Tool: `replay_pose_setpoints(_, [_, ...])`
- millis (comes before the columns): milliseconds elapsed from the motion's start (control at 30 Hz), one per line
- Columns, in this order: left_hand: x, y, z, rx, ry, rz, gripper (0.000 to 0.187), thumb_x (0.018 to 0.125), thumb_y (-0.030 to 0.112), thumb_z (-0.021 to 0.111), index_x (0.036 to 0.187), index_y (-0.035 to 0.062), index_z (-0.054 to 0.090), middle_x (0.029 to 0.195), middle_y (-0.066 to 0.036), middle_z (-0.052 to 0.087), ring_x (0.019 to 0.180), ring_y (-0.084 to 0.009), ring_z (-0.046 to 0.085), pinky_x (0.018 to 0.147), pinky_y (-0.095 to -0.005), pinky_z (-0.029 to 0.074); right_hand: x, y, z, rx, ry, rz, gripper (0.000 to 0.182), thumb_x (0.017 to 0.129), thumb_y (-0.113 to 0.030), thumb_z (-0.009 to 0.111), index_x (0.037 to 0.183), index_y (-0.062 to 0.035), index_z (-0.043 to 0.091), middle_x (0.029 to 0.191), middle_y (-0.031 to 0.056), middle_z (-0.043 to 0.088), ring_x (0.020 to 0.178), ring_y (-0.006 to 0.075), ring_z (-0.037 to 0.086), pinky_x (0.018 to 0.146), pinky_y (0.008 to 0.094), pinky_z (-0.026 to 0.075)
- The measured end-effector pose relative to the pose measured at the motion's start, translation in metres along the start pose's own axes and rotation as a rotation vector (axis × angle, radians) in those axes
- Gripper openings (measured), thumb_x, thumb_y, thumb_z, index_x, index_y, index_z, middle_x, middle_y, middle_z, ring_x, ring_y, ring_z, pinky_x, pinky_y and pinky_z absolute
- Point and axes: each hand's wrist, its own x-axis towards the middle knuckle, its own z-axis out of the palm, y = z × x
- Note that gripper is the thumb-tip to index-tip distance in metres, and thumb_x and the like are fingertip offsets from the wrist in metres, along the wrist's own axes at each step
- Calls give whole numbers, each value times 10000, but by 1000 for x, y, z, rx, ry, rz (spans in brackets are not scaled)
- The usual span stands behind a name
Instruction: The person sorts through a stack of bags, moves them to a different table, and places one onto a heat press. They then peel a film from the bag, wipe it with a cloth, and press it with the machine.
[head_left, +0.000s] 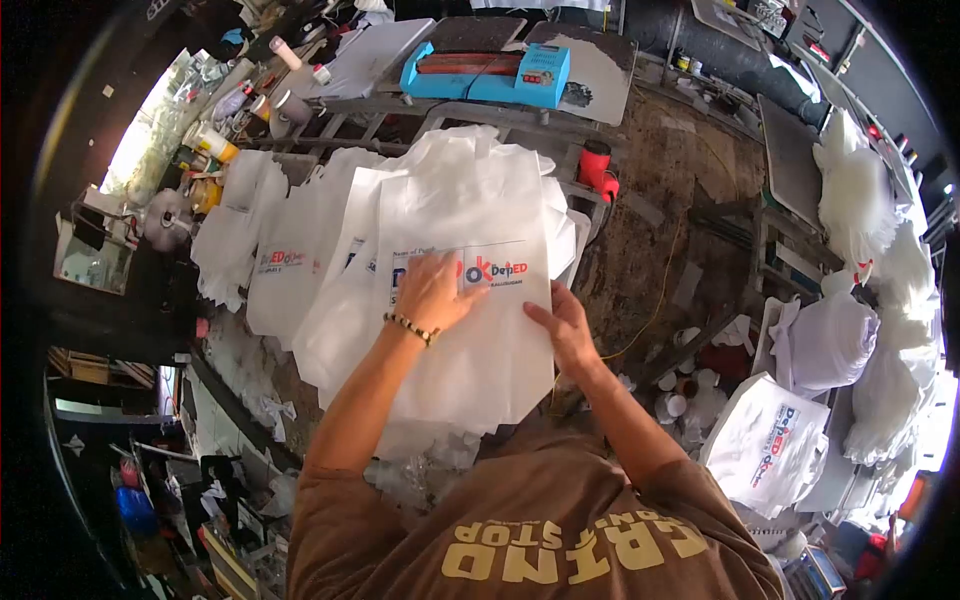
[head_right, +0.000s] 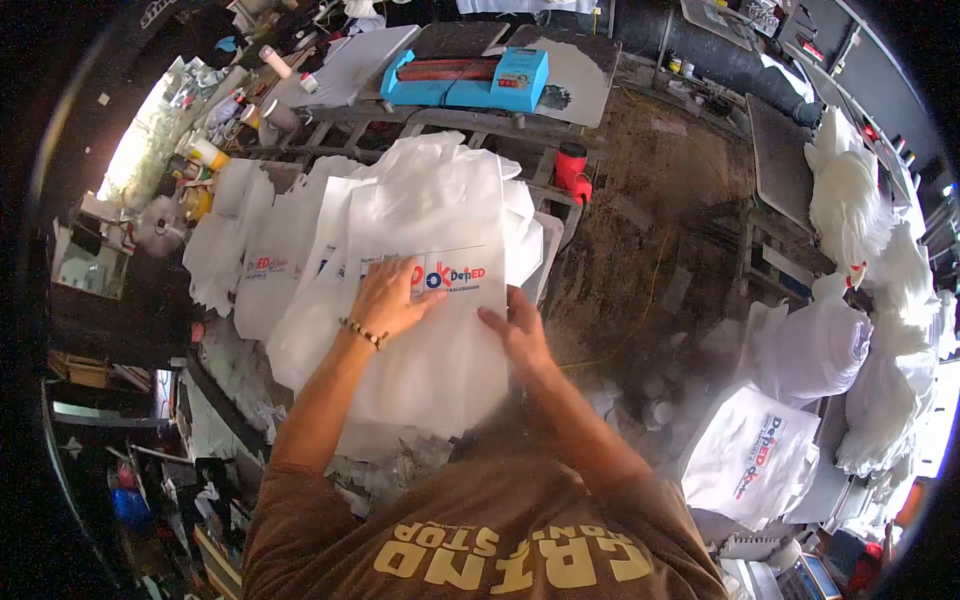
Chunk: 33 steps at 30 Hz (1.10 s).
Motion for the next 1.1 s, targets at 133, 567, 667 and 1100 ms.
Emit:
replay_pose_setpoints(133, [69, -7, 19, -210, 372, 693, 611, 801, 270, 781, 1334, 56, 574, 1301, -127, 550, 1214, -317, 519, 1060, -426, 419, 14, -3, -7, 194, -65, -43, 618, 831, 47, 625, 1415, 60, 424, 1295, 157, 609, 1151, 217, 609, 987, 355, 494])
replay_pose_setpoints(567, [86, 13, 12, -484, 367, 978, 47, 813, 15, 686, 855, 34, 694, 938, -62, 645, 790, -263, 650, 733, -364, 549, 9, -8, 3, 139, 23, -62, 667, 853, 65, 523, 1499, -21, 381, 1372, 130, 563, 1261, 206, 536, 1082, 348, 409])
replay_pose_setpoints(667, [64, -8, 19, -299, 529, 1103, 32, 769, 13, 703, 796, 24, 691, 965, -68, 669, 808, -253, 653, 718, -361, 540, -4, -29, 21, 177, 99, -160, 667, 864, 66, 517, 1511, -27, 384, 1391, 128, 559, 1270, 205, 531, 1092, 346, 401])
replay_pose_setpoints(1100, [-60, -99, 11, -275, 251, 959, 46, 746, -1, 655, 729, 35, 632, 857, -64, 671, 738, -271, 656, 646, -388, 536, -4, -21, 19, -279, 114, -151, 634, 840, -18, 724, 1434, -15, 504, 1330, 135, 617, 1211, 185, 568, 1016, 322, 457])
